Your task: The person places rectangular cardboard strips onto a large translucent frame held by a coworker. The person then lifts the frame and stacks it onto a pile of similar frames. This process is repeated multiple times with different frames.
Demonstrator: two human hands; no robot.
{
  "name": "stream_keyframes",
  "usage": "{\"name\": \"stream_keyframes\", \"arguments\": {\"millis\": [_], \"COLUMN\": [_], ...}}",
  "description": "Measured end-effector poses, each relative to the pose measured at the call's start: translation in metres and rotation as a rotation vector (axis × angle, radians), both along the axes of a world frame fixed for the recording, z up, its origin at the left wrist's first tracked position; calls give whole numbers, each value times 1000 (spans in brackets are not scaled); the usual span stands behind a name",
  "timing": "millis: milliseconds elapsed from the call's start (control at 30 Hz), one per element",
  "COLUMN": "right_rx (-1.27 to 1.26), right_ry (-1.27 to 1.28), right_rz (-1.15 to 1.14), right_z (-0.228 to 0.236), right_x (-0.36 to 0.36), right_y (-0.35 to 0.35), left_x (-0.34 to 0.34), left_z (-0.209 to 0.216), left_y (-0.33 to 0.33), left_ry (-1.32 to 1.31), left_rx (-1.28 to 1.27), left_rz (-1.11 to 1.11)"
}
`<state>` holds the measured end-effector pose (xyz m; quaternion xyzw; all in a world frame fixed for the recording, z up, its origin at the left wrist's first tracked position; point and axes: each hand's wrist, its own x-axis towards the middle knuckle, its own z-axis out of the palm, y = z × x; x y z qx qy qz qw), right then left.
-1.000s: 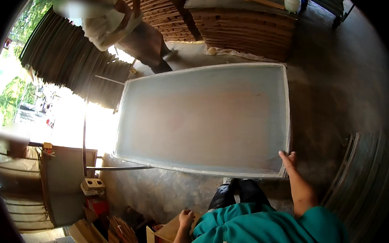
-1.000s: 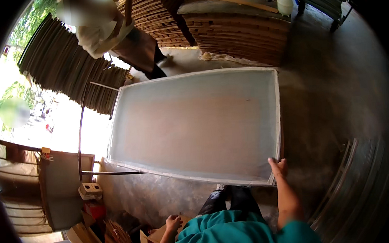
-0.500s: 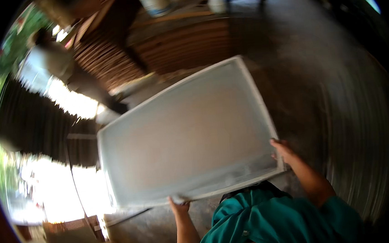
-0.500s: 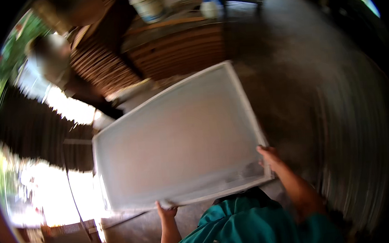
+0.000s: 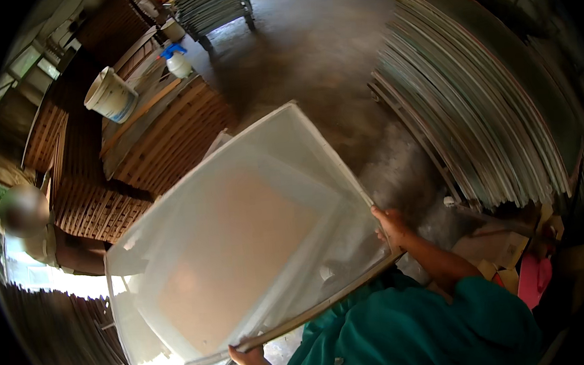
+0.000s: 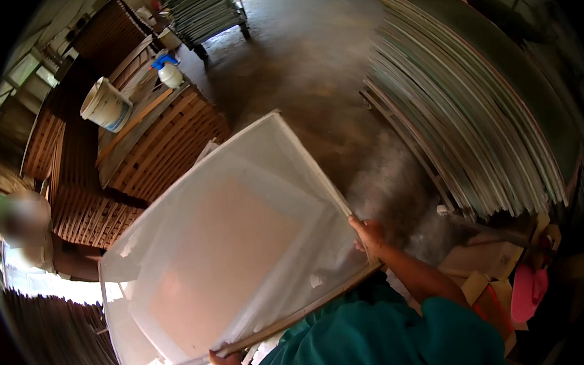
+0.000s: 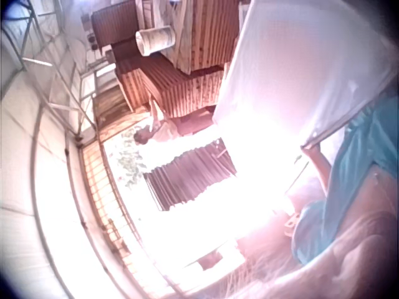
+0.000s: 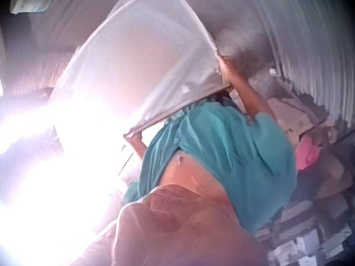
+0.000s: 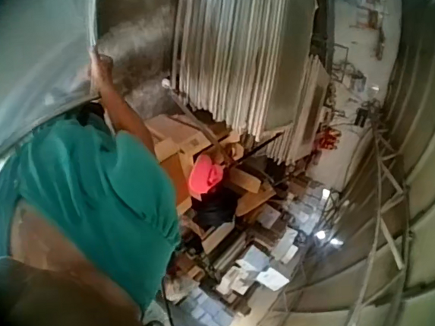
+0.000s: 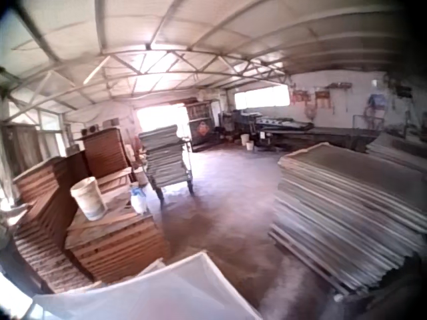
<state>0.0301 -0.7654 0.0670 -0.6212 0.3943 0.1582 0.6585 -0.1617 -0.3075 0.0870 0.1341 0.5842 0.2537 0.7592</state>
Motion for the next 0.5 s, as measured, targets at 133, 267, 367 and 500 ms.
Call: {"name": "stream_keyframes", "arguments": {"millis": [133,267,367,500], "right_rx": [4,121,219,319], "right_ry": [-91,95,212,438], "right_rz": [-139,-303,-393,-553], "right_z": [-20,-23,-44,-74], "right_x": [-38,-103,-154,-211], "right_y": [-98,-206,-262,-285], "left_x": [58,110,164,258], "left_z": [33,80,84,66], "left_y": [-66,-185,-267,-351], "left_ry": [-196,-310,-458,-442], "left_rx": [117,150,247,318], "left_rz": [-387,-638,-911,-1259]}}
